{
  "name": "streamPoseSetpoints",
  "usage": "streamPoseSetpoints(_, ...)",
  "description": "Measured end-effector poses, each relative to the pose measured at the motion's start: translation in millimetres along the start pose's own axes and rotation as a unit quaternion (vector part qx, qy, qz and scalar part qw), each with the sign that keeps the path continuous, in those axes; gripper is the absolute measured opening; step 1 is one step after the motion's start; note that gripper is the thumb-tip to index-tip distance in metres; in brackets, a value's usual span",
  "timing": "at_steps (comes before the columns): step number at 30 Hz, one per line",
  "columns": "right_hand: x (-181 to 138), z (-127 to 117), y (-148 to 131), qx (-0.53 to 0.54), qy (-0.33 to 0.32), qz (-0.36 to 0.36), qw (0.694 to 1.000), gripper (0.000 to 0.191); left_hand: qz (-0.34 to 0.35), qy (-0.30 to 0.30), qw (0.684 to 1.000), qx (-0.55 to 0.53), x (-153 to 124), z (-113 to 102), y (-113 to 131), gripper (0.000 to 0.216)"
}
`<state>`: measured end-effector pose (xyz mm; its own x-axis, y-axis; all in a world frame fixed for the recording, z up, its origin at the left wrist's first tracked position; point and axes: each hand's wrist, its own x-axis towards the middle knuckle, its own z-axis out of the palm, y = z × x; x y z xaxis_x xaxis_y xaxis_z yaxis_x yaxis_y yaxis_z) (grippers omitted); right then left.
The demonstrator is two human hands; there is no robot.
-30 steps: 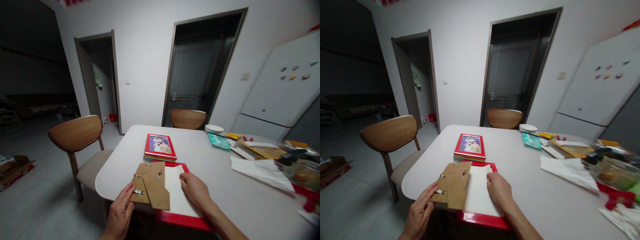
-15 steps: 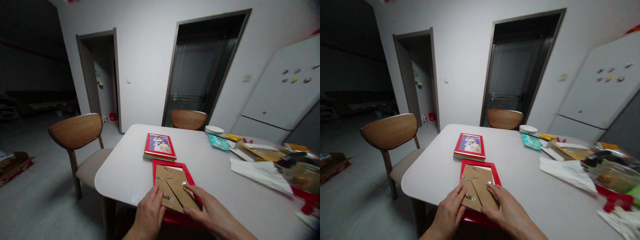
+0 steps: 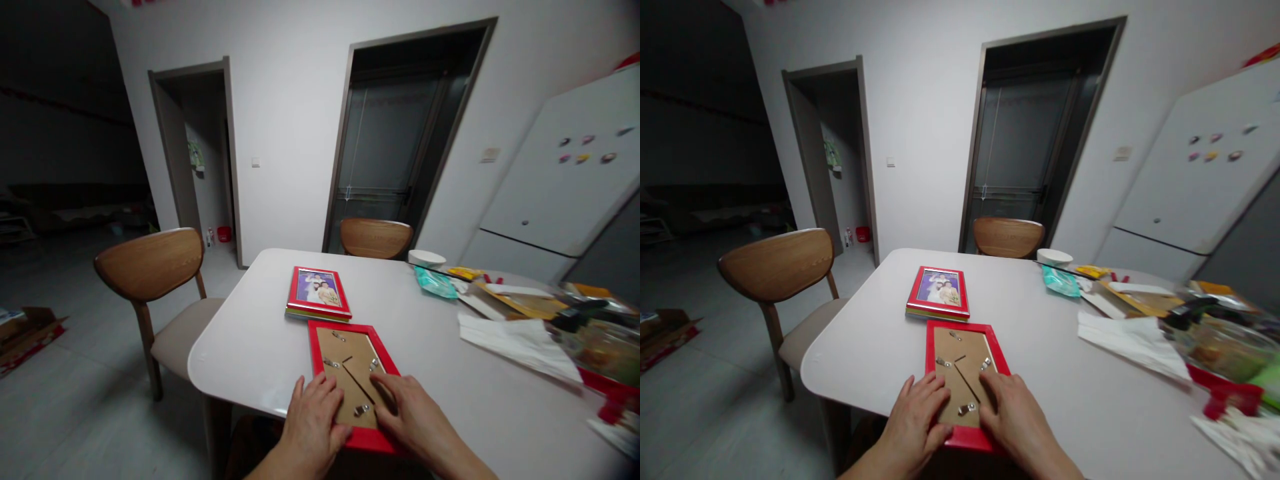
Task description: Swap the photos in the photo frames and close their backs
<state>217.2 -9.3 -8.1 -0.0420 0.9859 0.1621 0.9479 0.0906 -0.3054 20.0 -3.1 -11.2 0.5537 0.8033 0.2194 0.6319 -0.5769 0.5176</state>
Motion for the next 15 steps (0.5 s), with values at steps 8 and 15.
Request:
streamPoseSetpoints(8,3.8,7.3,-0.3,-0.024,0.022,0.017,0.999,0.040,0.021,0.007,1.000,-0.011,-1.5,5.1,-2.2,0.036)
streamPoseSetpoints(15,7.5,15.5,-2.6,-0.014,0.060,-0.026,0.998,0.030,0.040,-0.003,0.999,0.002,0.6,6.7,-5.7,0.034)
